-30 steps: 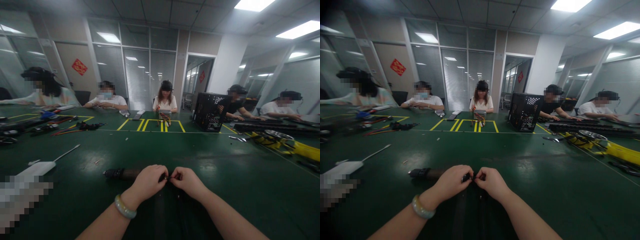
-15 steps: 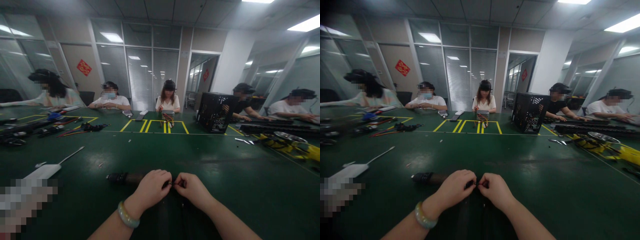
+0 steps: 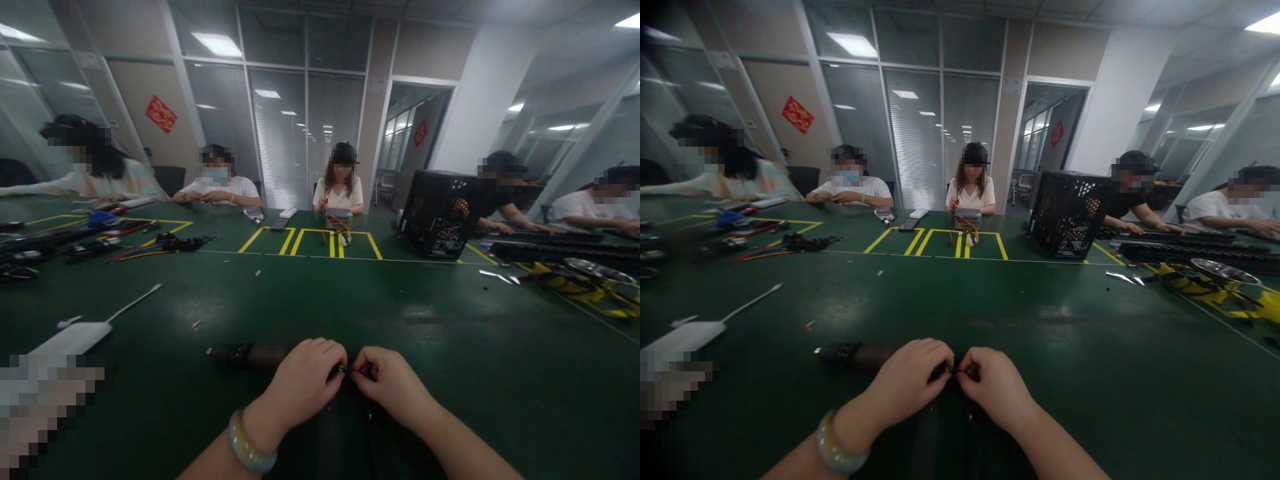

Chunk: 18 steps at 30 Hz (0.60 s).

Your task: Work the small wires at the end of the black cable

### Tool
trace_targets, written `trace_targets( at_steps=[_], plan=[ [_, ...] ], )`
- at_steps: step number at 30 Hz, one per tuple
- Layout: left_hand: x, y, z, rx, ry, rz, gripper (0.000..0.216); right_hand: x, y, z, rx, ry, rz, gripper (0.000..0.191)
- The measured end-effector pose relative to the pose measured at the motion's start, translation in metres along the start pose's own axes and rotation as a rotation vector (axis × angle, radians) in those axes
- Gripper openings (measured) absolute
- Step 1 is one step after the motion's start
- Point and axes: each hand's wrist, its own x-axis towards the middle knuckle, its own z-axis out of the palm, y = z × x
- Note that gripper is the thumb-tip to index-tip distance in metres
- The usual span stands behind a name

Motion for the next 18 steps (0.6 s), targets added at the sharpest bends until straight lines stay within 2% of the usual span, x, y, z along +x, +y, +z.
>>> trace_targets(
  at_steps=[18],
  plan=[
    [0.0019, -0.0026, 0.0031, 0.009, -0.021, -0.014, 0.007, 0.0014, -0.0017, -0.001, -0.026, -0.026, 0.024, 0.006]
  ],
)
